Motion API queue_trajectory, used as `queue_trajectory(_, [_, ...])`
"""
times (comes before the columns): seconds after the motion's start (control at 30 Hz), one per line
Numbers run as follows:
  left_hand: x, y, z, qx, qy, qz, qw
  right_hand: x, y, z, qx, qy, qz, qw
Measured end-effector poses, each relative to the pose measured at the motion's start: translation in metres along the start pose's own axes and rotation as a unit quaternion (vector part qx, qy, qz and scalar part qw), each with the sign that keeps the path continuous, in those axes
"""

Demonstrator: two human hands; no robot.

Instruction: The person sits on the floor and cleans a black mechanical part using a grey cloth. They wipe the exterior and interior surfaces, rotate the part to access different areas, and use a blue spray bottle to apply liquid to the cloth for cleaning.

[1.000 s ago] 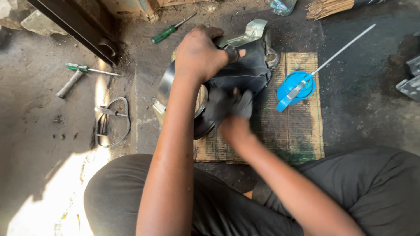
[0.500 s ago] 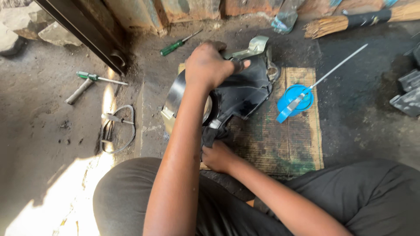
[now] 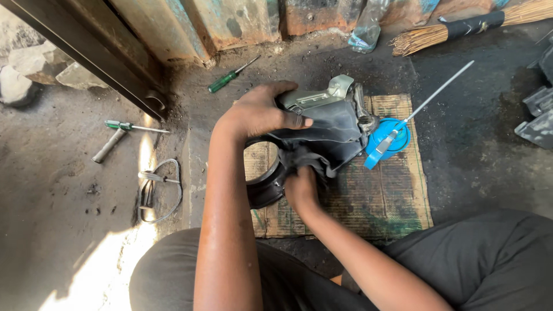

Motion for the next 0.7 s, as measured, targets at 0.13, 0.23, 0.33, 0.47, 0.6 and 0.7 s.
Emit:
queue_trajectory(0.13, [-0.007,0.000,0.009,-0.019,-0.010,-0.008,1.000,0.004,-0.006,-0.020,-0.049,0.005,-0.010,0.999])
queue_trajectory(0.23, [-0.005,-0.005,0.013,-0.007,-0.002,-0.011,1.000,-0.001,-0.015,-0.061,-0.173,0.143,-0.041,0.974])
queue_trajectory(0.33, [-0.001,-0.014,0.013,-0.004,-0.004,-0.023,1.000,-0.017,-0.046,-0.109,-0.236,0.312,-0.130,0.911])
queue_trajectory(0.47, [-0.001,-0.008,0.014,-0.013,-0.013,-0.018,1.000,-0.048,-0.021,-0.166,0.053,0.452,-0.092,0.886])
queue_trajectory(0.6, [0.000,-0.007,0.012,-0.015,-0.031,-0.006,0.999,-0.033,-0.033,-0.128,0.027,0.373,-0.091,0.923])
queue_trajectory(0.7, [0.001,-0.005,0.010,0.010,-0.036,0.005,0.999,-0.014,-0.041,-0.084,-0.045,0.282,-0.072,0.956])
Point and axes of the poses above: each hand's wrist, its own x-axis towards the middle knuckle, its own y-axis out of the back of the hand, z = x × y, the point moved 9 cm from there along x, towards the middle knuckle, and after that the axes turned 8 degrees about -x, right-handed, at the moved point
